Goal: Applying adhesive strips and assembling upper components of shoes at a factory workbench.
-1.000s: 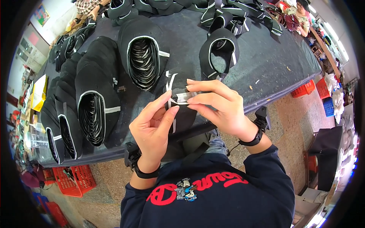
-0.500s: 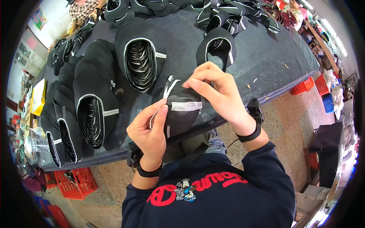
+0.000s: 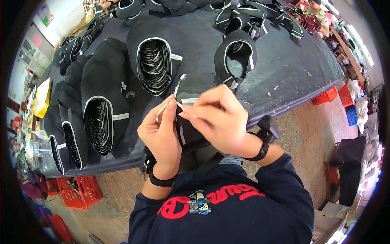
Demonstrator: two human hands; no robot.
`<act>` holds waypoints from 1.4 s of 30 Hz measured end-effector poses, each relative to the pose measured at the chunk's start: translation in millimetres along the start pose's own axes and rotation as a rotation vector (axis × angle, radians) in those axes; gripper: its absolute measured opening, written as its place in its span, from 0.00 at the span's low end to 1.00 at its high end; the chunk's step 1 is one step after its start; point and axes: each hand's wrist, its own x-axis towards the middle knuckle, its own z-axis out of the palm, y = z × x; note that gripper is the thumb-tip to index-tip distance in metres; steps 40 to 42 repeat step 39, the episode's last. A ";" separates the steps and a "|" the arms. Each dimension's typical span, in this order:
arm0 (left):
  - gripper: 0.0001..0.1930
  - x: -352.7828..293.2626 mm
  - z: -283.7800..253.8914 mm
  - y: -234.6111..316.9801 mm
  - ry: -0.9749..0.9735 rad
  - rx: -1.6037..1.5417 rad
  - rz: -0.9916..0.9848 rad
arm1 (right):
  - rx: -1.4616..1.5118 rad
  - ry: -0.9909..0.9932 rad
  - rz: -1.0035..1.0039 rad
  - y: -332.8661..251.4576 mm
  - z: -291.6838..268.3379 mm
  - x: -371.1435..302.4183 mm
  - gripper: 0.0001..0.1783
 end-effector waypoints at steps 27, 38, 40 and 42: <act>0.09 17.4 6.1 -3.2 0.010 -0.286 -0.228 | -0.361 -0.109 -0.334 19.0 18.0 -16.8 0.21; 0.10 21.1 0.4 4.5 -0.026 -0.297 -0.399 | -0.239 -0.253 -0.377 26.7 2.2 -12.1 0.20; 0.10 21.5 -1.0 4.6 -0.049 -0.289 -0.398 | -0.219 -0.276 -0.374 27.6 0.2 -11.7 0.20; 0.10 21.5 -1.0 4.6 -0.049 -0.289 -0.398 | -0.219 -0.276 -0.374 27.6 0.2 -11.7 0.20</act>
